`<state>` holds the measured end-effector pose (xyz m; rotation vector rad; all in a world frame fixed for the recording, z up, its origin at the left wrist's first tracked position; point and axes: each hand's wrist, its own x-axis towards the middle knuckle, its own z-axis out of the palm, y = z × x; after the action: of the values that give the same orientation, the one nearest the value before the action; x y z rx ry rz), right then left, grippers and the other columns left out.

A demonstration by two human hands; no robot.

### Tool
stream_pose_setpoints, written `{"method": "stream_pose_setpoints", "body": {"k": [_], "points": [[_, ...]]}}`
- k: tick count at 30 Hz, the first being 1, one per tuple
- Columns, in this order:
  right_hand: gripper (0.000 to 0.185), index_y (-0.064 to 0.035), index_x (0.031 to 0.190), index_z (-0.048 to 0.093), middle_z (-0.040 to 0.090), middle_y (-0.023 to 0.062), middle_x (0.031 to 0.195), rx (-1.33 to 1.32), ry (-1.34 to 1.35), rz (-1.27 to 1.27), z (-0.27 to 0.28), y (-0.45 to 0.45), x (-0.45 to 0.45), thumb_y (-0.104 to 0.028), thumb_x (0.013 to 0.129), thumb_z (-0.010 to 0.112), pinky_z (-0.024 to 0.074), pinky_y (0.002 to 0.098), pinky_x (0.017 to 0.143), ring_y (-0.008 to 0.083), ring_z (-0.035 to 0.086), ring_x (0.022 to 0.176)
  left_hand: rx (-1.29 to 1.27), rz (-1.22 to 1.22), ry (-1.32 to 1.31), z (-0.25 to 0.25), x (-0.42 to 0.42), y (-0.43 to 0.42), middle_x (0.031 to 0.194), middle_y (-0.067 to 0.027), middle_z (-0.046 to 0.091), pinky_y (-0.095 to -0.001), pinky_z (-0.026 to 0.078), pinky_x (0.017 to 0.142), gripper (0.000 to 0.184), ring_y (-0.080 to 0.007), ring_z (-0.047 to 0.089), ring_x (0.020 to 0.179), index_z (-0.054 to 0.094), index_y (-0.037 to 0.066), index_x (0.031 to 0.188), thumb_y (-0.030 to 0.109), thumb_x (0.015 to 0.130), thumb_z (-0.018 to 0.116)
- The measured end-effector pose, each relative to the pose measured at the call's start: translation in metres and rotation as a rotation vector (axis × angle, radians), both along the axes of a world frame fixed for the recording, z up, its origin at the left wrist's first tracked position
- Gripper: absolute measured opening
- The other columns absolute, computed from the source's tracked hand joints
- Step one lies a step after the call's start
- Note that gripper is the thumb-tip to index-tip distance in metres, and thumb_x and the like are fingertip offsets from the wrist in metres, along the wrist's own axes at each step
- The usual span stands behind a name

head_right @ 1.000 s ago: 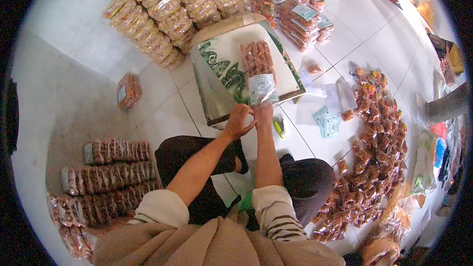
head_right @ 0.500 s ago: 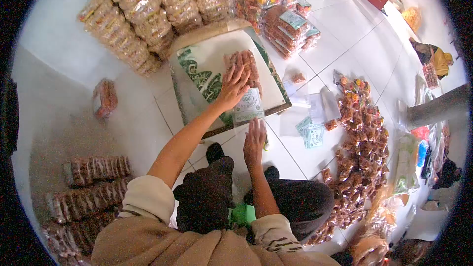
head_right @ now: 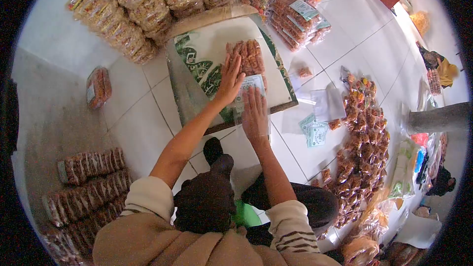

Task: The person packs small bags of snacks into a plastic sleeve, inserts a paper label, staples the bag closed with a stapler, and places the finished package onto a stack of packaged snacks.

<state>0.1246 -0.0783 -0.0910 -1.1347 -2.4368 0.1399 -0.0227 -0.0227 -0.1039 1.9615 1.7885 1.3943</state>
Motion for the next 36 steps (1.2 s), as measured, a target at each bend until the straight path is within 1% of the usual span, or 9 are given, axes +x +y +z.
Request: {"method": "stream_pose_setpoints", "body": {"k": [4,8,10,14,16,21,27,33,36], "points": [[0.064,-0.0036,0.130,0.029,0.025,0.0144,0.136,0.010,0.039,0.030,0.011,0.013,-0.009,-0.001,0.069,0.049,0.0186,0.0452,0.103,0.0298,0.021,0.128,0.058,-0.026,-0.146,-0.002,-0.006,0.004,0.137,-0.0095,0.025,-0.0537,0.016,0.099,0.043,-0.0321,0.017,0.128,0.035,0.008,0.128,0.023,0.088,0.041],[0.067,-0.0037,0.130,0.028,0.025,0.0143,0.136,-0.012,-0.004,0.026,0.022,0.011,-0.008,-0.005,0.067,0.053,0.0180,0.0456,0.103,0.0299,0.021,0.128,0.011,0.015,-0.023,0.013,-0.030,0.028,0.133,-0.0103,0.031,-0.0493,0.019,0.099,0.040,-0.0336,0.022,0.125,0.039,0.009,0.125,0.024,0.089,0.040],[0.065,-0.0038,0.131,0.028,0.021,0.0133,0.138,-0.059,0.030,0.035,0.027,0.008,-0.007,-0.013,0.071,0.054,0.0172,0.0435,0.104,0.0281,0.019,0.128,-0.023,0.103,0.208,0.014,-0.031,0.039,0.128,-0.0111,0.037,-0.0441,0.023,0.099,0.037,-0.0347,0.025,0.123,0.041,0.011,0.124,0.025,0.090,0.038],[0.064,-0.0032,0.130,0.028,0.020,0.0135,0.139,-0.032,0.083,0.029,0.020,0.014,-0.012,-0.021,0.074,0.054,0.0146,0.0431,0.105,0.0279,0.018,0.129,0.048,0.027,0.129,0.008,-0.031,0.051,0.127,-0.0103,0.040,-0.0429,0.024,0.099,0.035,-0.0353,0.027,0.121,0.045,0.014,0.121,0.026,0.090,0.036],[0.062,-0.0032,0.130,0.029,0.020,0.0134,0.139,-0.010,-0.060,-0.051,0.021,0.015,-0.019,-0.024,0.077,0.052,0.0139,0.0431,0.104,0.0274,0.017,0.129,0.034,0.019,0.163,0.007,-0.030,0.050,0.127,-0.0102,0.040,-0.0426,0.024,0.099,0.035,-0.0352,0.027,0.120,0.045,0.014,0.121,0.026,0.090,0.036],[0.057,-0.0061,0.133,0.024,0.021,0.0114,0.139,-0.012,-0.014,-0.131,0.009,0.027,-0.039,-0.023,0.083,0.046,0.0129,0.0439,0.104,0.0261,0.014,0.130,0.040,0.003,0.175,0.009,-0.029,0.045,0.127,-0.0092,0.039,-0.0432,0.025,0.099,0.034,-0.0351,0.029,0.119,0.046,0.016,0.121,0.027,0.090,0.037],[0.054,-0.0061,0.133,0.025,0.019,0.0103,0.140,-0.077,0.013,-0.290,0.013,0.016,-0.033,-0.023,0.085,0.043,0.0112,0.0451,0.104,0.0267,0.013,0.131,-0.102,0.023,0.192,-0.003,-0.039,0.046,0.135,-0.0089,0.028,-0.0521,0.021,0.097,0.038,-0.0345,0.023,0.124,0.039,0.023,0.126,0.031,0.089,0.040],[0.055,-0.0034,0.131,0.027,0.021,0.0134,0.139,-0.010,0.078,-0.298,0.008,0.022,-0.036,-0.024,0.084,0.047,0.0171,0.0470,0.102,0.0296,0.018,0.129,-0.154,-0.092,-0.152,-0.011,-0.026,0.025,0.143,-0.0102,0.005,-0.0567,0.005,0.099,0.062,-0.0282,0.010,0.131,0.020,0.025,0.135,0.041,0.082,0.049],[0.059,-0.0032,0.131,0.026,0.022,0.0135,0.139,-0.012,0.109,-0.250,0.005,0.023,-0.030,-0.026,0.083,0.051,0.0179,0.0476,0.102,0.0293,0.018,0.129,-0.193,-0.079,-0.192,-0.005,-0.023,0.022,0.143,-0.0106,0.005,-0.0563,0.003,0.099,0.063,-0.0280,0.009,0.131,0.020,0.025,0.135,0.040,0.082,0.051]]}}
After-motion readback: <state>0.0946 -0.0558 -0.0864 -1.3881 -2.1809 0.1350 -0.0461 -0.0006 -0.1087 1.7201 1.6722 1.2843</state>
